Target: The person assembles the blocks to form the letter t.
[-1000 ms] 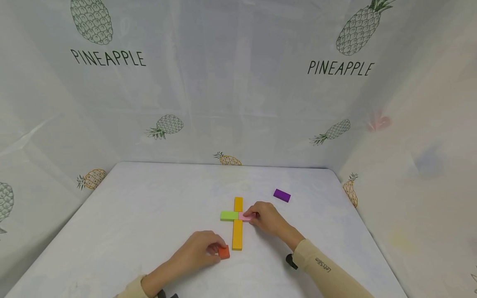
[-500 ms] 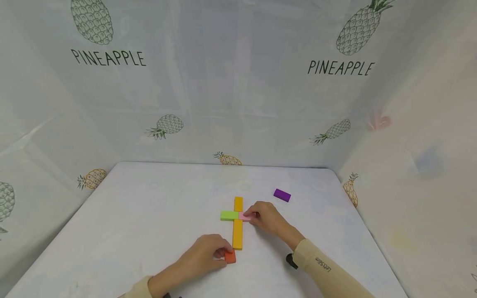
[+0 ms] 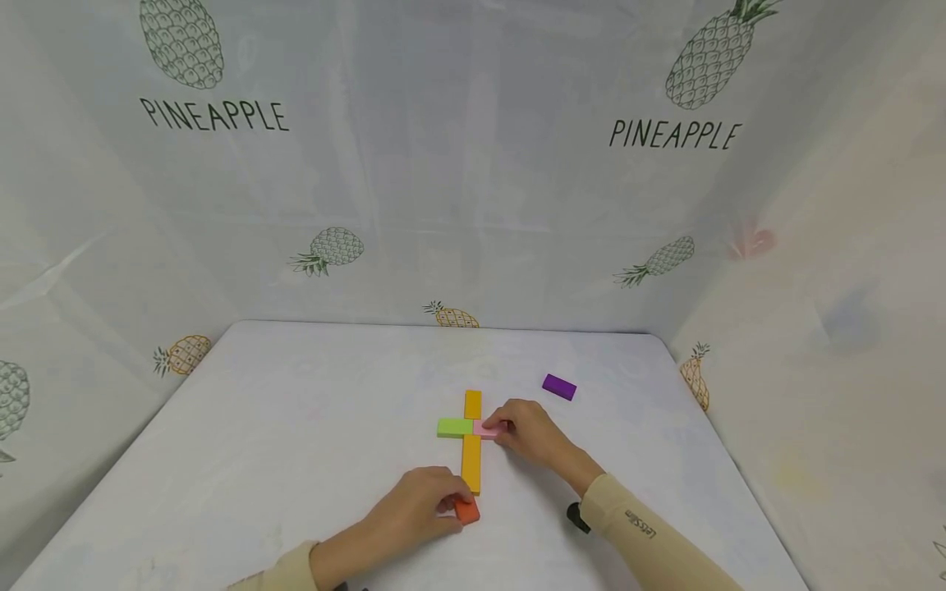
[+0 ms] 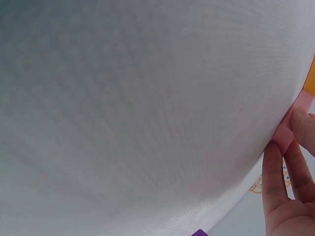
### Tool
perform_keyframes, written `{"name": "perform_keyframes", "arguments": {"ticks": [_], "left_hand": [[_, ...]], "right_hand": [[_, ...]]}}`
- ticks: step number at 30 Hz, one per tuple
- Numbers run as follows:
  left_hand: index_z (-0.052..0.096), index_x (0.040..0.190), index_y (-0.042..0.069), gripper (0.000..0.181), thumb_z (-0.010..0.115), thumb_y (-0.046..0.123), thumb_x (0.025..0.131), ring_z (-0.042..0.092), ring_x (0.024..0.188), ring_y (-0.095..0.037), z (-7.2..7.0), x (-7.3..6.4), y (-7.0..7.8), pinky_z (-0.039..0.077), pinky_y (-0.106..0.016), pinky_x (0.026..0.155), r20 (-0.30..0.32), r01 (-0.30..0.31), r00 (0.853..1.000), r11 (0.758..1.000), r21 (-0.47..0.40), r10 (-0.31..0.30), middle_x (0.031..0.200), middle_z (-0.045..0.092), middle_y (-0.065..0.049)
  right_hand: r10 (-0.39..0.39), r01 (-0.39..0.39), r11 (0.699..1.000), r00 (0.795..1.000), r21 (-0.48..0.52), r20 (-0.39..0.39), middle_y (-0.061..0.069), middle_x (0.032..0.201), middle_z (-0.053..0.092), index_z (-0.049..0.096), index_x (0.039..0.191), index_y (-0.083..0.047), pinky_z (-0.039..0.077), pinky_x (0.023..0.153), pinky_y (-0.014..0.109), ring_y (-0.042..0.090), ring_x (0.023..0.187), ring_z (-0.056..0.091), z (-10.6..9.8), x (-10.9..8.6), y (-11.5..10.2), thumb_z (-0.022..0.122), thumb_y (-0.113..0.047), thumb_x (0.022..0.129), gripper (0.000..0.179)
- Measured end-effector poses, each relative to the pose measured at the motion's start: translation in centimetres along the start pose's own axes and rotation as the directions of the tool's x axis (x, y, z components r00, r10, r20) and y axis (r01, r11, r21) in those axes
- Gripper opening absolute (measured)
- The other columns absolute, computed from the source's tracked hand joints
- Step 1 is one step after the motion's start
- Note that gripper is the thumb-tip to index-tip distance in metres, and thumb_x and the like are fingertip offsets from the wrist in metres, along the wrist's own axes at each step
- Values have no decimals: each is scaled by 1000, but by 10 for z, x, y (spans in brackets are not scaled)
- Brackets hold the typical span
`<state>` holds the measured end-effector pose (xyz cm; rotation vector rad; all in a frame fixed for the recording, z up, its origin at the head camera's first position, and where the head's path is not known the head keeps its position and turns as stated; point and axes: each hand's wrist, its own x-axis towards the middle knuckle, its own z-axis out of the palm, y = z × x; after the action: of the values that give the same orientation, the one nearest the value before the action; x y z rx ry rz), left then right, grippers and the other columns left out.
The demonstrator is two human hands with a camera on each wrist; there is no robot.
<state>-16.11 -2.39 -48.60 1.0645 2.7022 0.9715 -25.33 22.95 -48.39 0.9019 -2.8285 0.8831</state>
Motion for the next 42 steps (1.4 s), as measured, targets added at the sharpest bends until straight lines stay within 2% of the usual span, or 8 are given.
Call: {"name": "perform_keyframes", "arguments": {"ticks": [3, 9, 14, 21, 27, 33, 37, 42], "left_hand": [[79, 104, 19, 25, 92, 12, 84, 55, 77, 3, 1, 1, -1, 48, -14, 74, 1, 1, 1000, 1000, -7, -1, 89, 67, 16], [79, 104, 19, 27, 93, 12, 82, 55, 77, 2, 1, 3, -4, 48, -14, 73, 7, -3, 1000, 1000, -26, 3, 88, 67, 16], [81, 105, 20, 27, 93, 13, 82, 56, 76, 3, 1, 4, -8, 48, -14, 72, 21, -5, 1000, 999, -32, 5, 87, 67, 18], [86, 109, 21, 23, 89, 14, 87, 63, 88, 7, -1, 4, -13, 52, -14, 82, -1, -94, 996, 995, 22, 94, 97, 76, 18], [86, 110, 20, 22, 88, 17, 88, 62, 84, 10, -2, 5, -15, 47, -7, 77, -1, -139, 990, 989, 51, 140, 95, 77, 18], [86, 111, 21, 23, 88, 18, 88, 61, 83, 11, -2, 7, -13, 49, -8, 78, 20, -137, 990, 988, 75, 136, 94, 77, 19], [86, 110, 22, 23, 89, 20, 88, 63, 85, 11, 0, 8, -13, 50, -10, 80, 6, -132, 991, 988, 83, 132, 95, 77, 19], [87, 108, 22, 21, 90, 19, 87, 63, 86, 10, 4, 10, -12, 51, -10, 79, -11, -104, 994, 993, 50, 105, 94, 77, 19]], "right_hand": [[-12, 12, 1000, 1000, -1, -3, 2, 100, 77, 83, 111, -7, 59, 79, 26, 15, 84, 64, 0, 0, 0, 85, -2, 88, 24], [11, -11, 1000, 1000, -6, 0, -1, 101, 77, 83, 112, -9, 58, 79, 24, 12, 85, 63, 1, 1, 0, 85, -4, 89, 24], [-11, 11, 1000, 1000, -8, -8, 0, 100, 77, 83, 111, -8, 59, 78, 26, 13, 85, 64, 0, 0, 1, 85, -3, 88, 23], [-9, 9, 1000, 1000, 0, 2, 0, 100, 77, 83, 110, -8, 58, 78, 25, 14, 85, 64, 0, 1, 1, 85, -2, 88, 24], [-24, 24, 1000, 1000, 1, 1, 1, 100, 77, 83, 110, -7, 58, 78, 26, 14, 85, 64, -1, 1, 2, 85, -1, 88, 23], [-25, 25, 1000, 1000, -6, -4, 1, 100, 77, 83, 110, -7, 58, 78, 25, 14, 84, 63, -1, 1, 0, 85, -1, 88, 23], [-2, 2, 1000, 1000, -9, 2, 0, 100, 77, 84, 111, -9, 57, 78, 24, 14, 85, 63, -1, 1, -1, 85, -2, 88, 23], [7, -7, 1000, 1000, 0, 9, 0, 101, 77, 83, 111, -8, 57, 79, 24, 14, 85, 63, 0, 1, 0, 85, -2, 89, 24]]}}
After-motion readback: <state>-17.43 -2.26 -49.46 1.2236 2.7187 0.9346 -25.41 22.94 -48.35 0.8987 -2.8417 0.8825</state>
